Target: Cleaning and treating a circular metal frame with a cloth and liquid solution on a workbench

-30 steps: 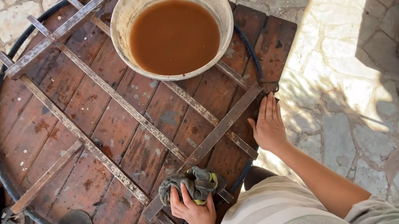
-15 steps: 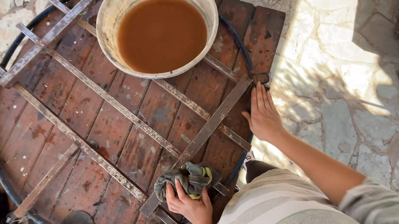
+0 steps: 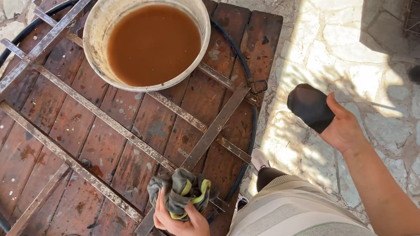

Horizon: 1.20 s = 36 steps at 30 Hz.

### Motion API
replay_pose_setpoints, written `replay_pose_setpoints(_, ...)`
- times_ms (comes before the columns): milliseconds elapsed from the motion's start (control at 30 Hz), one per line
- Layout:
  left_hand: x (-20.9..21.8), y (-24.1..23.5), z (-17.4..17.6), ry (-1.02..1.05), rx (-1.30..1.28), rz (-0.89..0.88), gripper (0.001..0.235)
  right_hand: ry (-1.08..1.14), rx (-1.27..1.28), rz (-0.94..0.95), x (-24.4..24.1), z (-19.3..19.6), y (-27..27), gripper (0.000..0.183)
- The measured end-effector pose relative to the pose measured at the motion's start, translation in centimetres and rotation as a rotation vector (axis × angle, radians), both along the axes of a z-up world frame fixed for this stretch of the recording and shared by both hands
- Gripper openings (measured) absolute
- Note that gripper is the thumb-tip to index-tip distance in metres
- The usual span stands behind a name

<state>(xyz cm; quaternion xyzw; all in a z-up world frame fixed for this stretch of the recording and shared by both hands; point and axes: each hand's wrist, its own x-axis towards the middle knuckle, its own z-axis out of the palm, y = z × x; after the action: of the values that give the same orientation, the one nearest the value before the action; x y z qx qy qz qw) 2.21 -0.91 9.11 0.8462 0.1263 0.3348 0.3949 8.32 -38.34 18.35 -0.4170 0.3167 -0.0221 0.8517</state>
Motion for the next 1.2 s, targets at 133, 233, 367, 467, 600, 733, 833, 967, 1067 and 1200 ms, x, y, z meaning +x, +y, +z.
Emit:
replay_pose_setpoints(133,1.9,-2.6,3.0,-0.090,-0.002,-0.167,0.053,0.011,0.007,0.110,0.9,3.0,1.0,0.070)
replay_pose_setpoints(233,3.3,-5.2,4.6,-0.088,-0.048,-0.290,0.050,0.040,-0.005,0.151,1.7,3.1,-0.1,0.071)
replay_pose_setpoints(367,5.9,-9.0,3.2,-0.100,-0.076,-0.436,0.053,0.026,-0.015,0.140,2.2,2.5,-3.0,0.070)
replay_pose_setpoints(467,8.9,-13.3,1.8,-0.152,-0.013,-0.688,0.063,-0.023,-0.030,0.139,1.8,-0.8,-7.0,0.062)
replay_pose_setpoints(600,13.8,-20.4,-1.2,-0.073,0.443,-1.018,0.071,-0.042,-0.042,0.165,2.1,-4.1,-11.2,0.055)
replay_pose_setpoints(733,15.6,-23.6,-4.4,0.124,0.520,-0.951,0.065,-0.041,-0.089,0.249,3.9,-3.7,-12.9,0.055)
replay_pose_setpoints(833,15.1,-24.0,-5.3,0.168,0.476,-0.911,0.061,0.020,-0.073,0.291,4.4,-6.2,-14.7,0.055)
replay_pose_setpoints(967,15.0,-24.5,-5.6,0.274,0.330,-0.856,0.055,0.007,-0.081,0.368,5.2,-8.8,-16.5,0.059)
replay_pose_setpoints(1067,14.7,-24.7,-3.7,0.328,0.164,-0.843,0.043,0.017,-0.103,0.446,6.3,-8.2,-16.6,0.059)
replay_pose_setpoints(1200,14.3,-24.6,-3.7,0.329,-0.059,-0.850,0.024,0.013,-0.094,0.540,9.0,-6.6,-17.1,0.059)
